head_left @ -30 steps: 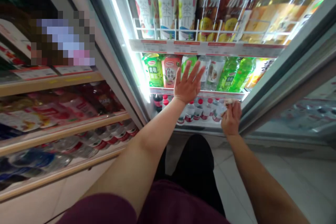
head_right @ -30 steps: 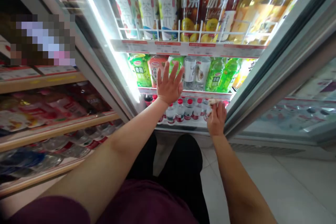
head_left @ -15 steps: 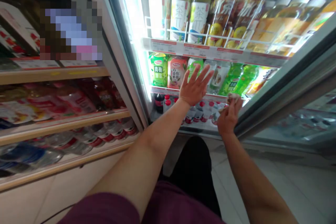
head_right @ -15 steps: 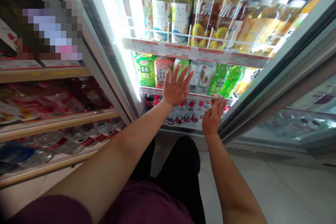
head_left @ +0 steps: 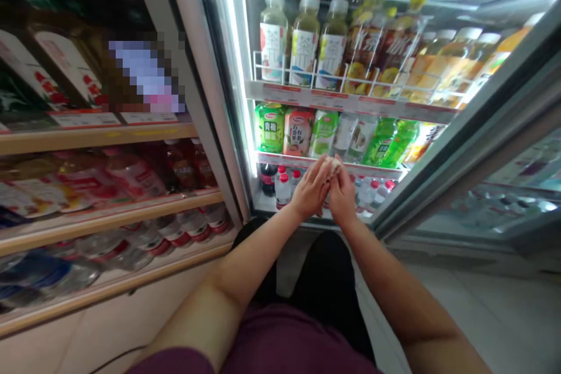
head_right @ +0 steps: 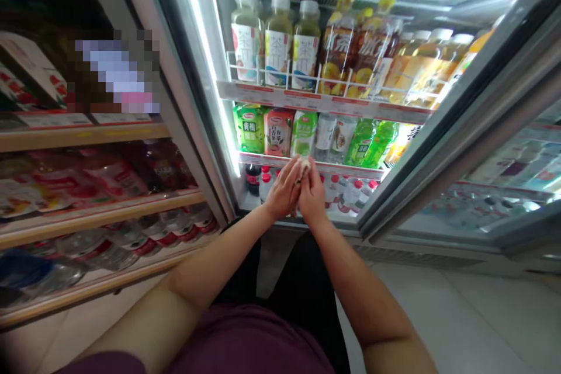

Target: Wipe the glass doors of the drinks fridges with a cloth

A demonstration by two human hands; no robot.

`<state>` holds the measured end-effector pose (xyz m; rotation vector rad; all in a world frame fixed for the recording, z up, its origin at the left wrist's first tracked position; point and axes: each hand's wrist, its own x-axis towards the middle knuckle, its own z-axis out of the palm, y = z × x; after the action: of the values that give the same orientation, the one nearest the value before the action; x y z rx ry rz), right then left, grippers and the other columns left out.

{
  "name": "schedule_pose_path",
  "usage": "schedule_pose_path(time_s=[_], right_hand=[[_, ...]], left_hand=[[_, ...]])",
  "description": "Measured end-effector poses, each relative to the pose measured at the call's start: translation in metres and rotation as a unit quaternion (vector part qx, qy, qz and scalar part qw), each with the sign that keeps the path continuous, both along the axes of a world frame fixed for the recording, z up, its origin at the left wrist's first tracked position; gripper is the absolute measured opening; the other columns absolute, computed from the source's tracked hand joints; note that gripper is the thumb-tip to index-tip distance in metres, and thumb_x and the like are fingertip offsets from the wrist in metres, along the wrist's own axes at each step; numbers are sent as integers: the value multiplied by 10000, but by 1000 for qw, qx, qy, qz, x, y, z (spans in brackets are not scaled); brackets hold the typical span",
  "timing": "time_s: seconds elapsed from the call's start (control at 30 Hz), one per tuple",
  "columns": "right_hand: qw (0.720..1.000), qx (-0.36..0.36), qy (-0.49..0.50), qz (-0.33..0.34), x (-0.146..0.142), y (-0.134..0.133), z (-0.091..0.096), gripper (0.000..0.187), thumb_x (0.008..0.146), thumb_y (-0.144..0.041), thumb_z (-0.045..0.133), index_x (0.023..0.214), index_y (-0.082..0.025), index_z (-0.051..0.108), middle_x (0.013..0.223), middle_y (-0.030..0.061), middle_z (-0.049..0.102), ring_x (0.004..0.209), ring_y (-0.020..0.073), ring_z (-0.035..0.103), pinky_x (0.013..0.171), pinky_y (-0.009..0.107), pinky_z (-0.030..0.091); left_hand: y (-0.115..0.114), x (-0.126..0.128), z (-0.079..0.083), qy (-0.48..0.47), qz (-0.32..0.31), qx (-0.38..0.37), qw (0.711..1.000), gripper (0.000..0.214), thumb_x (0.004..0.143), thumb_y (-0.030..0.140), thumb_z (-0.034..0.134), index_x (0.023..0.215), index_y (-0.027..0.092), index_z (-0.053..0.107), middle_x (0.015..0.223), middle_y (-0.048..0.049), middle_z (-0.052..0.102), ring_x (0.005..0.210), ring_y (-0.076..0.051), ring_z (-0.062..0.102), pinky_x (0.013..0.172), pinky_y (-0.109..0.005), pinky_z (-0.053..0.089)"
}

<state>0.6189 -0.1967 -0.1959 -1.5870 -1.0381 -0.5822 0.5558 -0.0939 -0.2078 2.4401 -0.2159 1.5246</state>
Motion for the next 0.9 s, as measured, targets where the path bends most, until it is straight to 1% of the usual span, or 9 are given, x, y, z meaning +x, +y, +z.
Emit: schedule_pose_path(time_s=[0.13, 0.23, 0.3, 0.4, 0.5, 0.57, 0.7, 0.8, 0.9], right_hand=[[984, -70, -161, -25, -1, -3, 47, 534, 1088, -300, 354, 1615, -209, 366, 1454, 129, 617, 1346, 226, 604, 1117, 365, 515], [948, -63, -290, -117, 17, -8, 101, 539, 1081, -260, 332, 1618, -223, 358, 1526, 118, 551, 1495, 256, 435, 1246, 485, 349], [928, -50, -312, -195, 36, -12, 136, 545, 1085, -264, 309, 1627, -211, 333, 1598, 110, 462, 1557, 275, 317, 1276, 550, 256], [912, -55, -312, -260, 71, -19, 169, 552, 1094, -297, 294, 1634, -184, 313, 1662, 107, 354, 1590, 286, 222, 1299, 575, 150], [905, -82, -321, -267, 102, -25, 171, 560, 1083, -323, 329, 1625, -183, 331, 1660, 113, 357, 1583, 295, 240, 1295, 582, 151], [900, -92, -335, -265, 116, -28, 162, 566, 1063, -323, 361, 1613, -194, 359, 1646, 110, 387, 1573, 304, 268, 1285, 597, 175], [895, -79, -347, -268, 126, -29, 149, 571, 1043, -320, 375, 1604, -214, 384, 1635, 96, 411, 1571, 299, 276, 1286, 591, 187], [901, -71, -338, -261, 125, -28, 147, 563, 1039, -317, 376, 1593, -224, 409, 1625, 88, 429, 1565, 295, 291, 1290, 573, 195], [905, -71, -332, -258, 122, -28, 146, 553, 1032, -299, 380, 1576, -227, 438, 1603, 89, 460, 1550, 292, 322, 1287, 558, 214]], left_hand=[[22, -3, 39, -21, 68, 20, 997, 470, 1105, 269, 319, 1552, 198, 450, 1504, -154, 539, 1421, -221, 503, 1190, -377, 421], [46, -1, 68, -40, 135, 49, 989, 439, 1095, 236, 363, 1488, 247, 558, 1530, -113, 529, 1450, -242, 466, 1229, -407, 355], [61, -1, 72, -40, 158, 61, 985, 466, 1073, 199, 393, 1504, 283, 551, 1570, -82, 494, 1488, -256, 417, 1242, -425, 323], [75, -6, 51, 4, 146, 142, 979, 501, 1029, 191, 468, 1513, 295, 544, 1540, -50, 532, 1500, -256, 407, 1242, -416, 317], [89, -13, 25, 43, 111, 222, 968, 487, 1002, 194, 507, 1461, 330, 595, 1456, 0, 612, 1451, -213, 480, 1261, -370, 295], [102, -15, 26, 42, 101, 243, 964, 515, 991, 150, 490, 1447, 361, 602, 1441, 28, 621, 1440, -180, 490, 1278, -343, 263], [123, -8, 78, 13, 112, 264, 958, 554, 991, 130, 480, 1499, 338, 553, 1506, -3, 557, 1515, -201, 363, 1308, -388, 202], [122, 0, 117, -55, 162, 233, 957, 538, 1018, 149, 447, 1544, 244, 507, 1566, -70, 479, 1563, -241, 231, 1311, -443, 181], [113, 1, 122, -117, 189, 220, 950, 543, 1021, 127, 420, 1558, 178, 483, 1584, -100, 448, 1579, -245, 140, 1314, -445, 164]])
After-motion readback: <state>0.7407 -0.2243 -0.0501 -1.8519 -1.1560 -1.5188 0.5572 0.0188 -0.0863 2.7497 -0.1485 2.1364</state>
